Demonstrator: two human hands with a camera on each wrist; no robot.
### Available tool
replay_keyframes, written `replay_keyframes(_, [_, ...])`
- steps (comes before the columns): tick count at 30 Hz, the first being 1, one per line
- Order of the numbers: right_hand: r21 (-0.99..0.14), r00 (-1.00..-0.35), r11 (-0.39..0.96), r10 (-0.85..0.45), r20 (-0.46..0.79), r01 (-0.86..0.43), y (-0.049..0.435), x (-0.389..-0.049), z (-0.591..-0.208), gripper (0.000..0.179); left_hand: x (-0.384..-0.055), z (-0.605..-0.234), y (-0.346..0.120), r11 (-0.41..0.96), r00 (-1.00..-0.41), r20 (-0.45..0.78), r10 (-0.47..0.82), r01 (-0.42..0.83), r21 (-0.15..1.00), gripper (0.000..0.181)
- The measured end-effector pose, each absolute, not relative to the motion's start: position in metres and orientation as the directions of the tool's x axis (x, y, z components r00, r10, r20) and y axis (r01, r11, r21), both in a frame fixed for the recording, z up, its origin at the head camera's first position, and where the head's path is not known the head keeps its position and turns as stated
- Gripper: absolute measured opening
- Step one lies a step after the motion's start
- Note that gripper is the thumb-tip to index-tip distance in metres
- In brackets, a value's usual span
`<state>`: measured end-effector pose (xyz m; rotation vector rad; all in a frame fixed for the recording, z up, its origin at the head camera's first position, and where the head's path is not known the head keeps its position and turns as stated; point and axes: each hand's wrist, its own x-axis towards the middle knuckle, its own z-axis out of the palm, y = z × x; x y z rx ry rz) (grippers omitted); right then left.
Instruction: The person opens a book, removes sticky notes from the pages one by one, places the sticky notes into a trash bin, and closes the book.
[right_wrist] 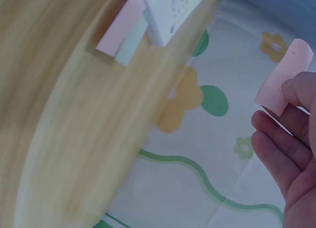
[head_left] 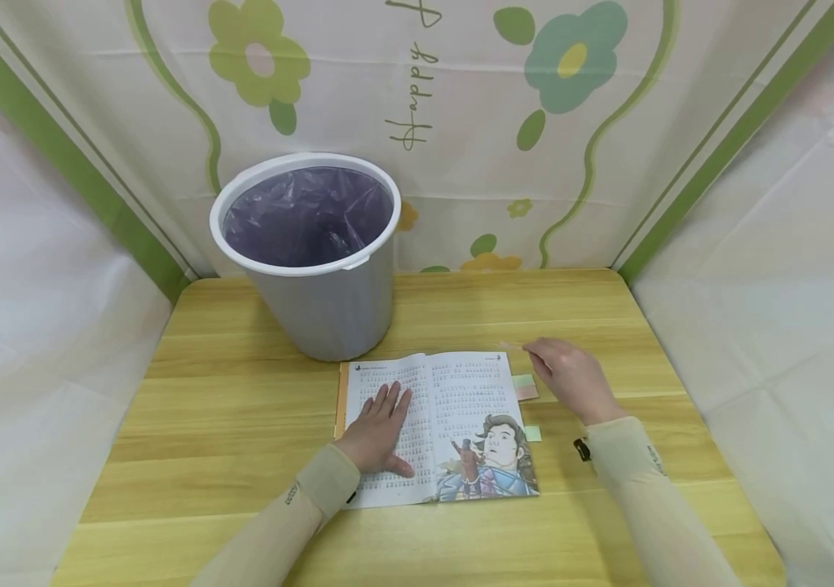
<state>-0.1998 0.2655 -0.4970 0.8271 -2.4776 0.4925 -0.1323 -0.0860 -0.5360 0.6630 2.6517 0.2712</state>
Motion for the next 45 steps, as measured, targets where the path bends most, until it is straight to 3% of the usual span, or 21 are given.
replay_keyframes(16, [-0.102,-0.587,0.69,-0.517,0.623,-0.716,0.244,-0.208,-0.449,0.024,-0.133,-0.541,-0.087,0.875,-0.808,-0.343,0.479,0.407,0.262,0.132])
replay_keyframes(45, [0.033,-0.363,0.561,-0.578,0.731,-0.827,0.166,-0.249,-0.312,0.015,-0.133,-0.54,-0.088,0.872,-0.81,-0.331,0.483,0.415,0.258,0.131])
